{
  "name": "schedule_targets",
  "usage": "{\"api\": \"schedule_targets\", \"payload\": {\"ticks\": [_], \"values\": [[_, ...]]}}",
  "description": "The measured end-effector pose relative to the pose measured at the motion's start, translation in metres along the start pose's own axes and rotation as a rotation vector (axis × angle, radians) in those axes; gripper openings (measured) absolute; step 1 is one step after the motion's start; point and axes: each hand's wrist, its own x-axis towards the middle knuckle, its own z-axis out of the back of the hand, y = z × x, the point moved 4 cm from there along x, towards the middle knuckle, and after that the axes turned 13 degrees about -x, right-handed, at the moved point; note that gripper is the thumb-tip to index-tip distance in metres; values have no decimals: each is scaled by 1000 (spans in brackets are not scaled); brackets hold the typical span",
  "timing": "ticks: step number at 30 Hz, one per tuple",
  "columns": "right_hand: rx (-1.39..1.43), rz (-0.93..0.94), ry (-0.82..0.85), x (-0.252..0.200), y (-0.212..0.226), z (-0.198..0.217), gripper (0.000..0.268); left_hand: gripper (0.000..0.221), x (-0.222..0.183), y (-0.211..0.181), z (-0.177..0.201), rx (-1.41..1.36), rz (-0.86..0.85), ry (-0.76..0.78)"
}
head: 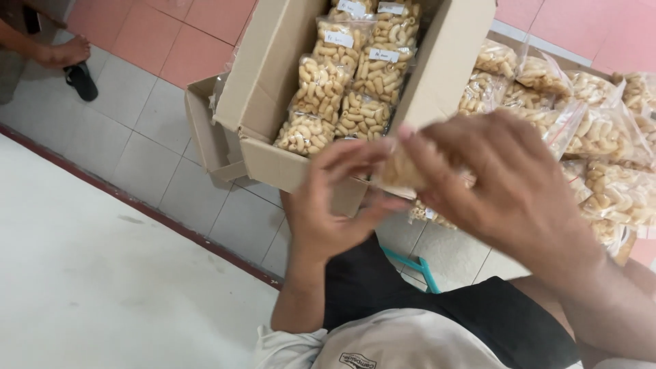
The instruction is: The person sits on the floor and packs cashews into small plastic bags, then places them into a cardboard box. They repeatedly pick up bags, seal them, and arrange them inside the box.
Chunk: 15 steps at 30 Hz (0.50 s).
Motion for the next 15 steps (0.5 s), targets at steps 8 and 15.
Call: {"api": "schedule_targets", "payload": {"ticks": [8,15], "values": [[756,-147,404,103,0,-68,81,21,8,48,70,682,-372,-156],[626,151,831,106,76,-161,82,29,12,57,73,662,-441,-123]]}}
